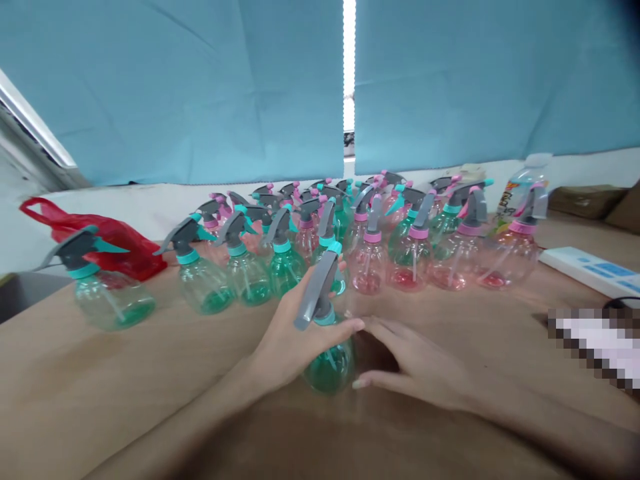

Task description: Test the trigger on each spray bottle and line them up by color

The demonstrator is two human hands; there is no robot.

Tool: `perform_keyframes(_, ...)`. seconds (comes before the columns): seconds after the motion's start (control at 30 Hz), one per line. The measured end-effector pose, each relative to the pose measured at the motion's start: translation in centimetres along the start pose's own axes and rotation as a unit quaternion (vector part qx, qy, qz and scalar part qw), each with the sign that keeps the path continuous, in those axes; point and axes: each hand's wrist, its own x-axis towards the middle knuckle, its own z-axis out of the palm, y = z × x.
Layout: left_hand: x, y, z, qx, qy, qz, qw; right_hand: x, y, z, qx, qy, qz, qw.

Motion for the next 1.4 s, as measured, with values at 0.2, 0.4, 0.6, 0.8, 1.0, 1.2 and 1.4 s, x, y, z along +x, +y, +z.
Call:
perform_keyframes(0.2, -0.9, -0.1, -0.4, -0.053, 0.012, 0.012, 0.998, 1.3, -3.8, 0.1, 0.063, 0.041, -0.047, 0.996)
perform_keyframes(0.4, -3.2, -0.7, -3.1, -0.002, 0.008, -0.007, 1.000, 2.5, -6.3, 1.7, 0.073, 0.031, -0.042, 0.996)
perform_keyframes(0.6, -7.6, -2.6, -6.9, 0.090, 0.052, -0.018, 0.994, 4.7, -9.4, 3.5, 0.040, 0.009, -0.059, 0.997)
perform_keyframes(0.8, -11.4, -3.9, -9.8, 0.144, 0.138, -0.002, 0.980, 7.6, -12.8, 5.7, 0.016, -0.016, -0.111, 0.994)
perform_keyframes(1.0, -13.4, -6.0, -13.7, 0.156, 0.225, -0.097, 0.957, 11.7, -15.2, 6.0, -0.031, -0.021, -0.115, 0.993)
perform_keyframes(1.2, -13.4, -9.6, -18.6, 0.089, 0.261, -0.187, 0.943, 16.9, -16.0, 6.1, -0.058, 0.054, -0.100, 0.992)
perform_keyframes(1.4, -10.7, -11.8, -21.0, 0.069, 0.251, -0.152, 0.954, 20.6, -16.9, 7.0, -0.049, 0.092, -0.060, 0.993)
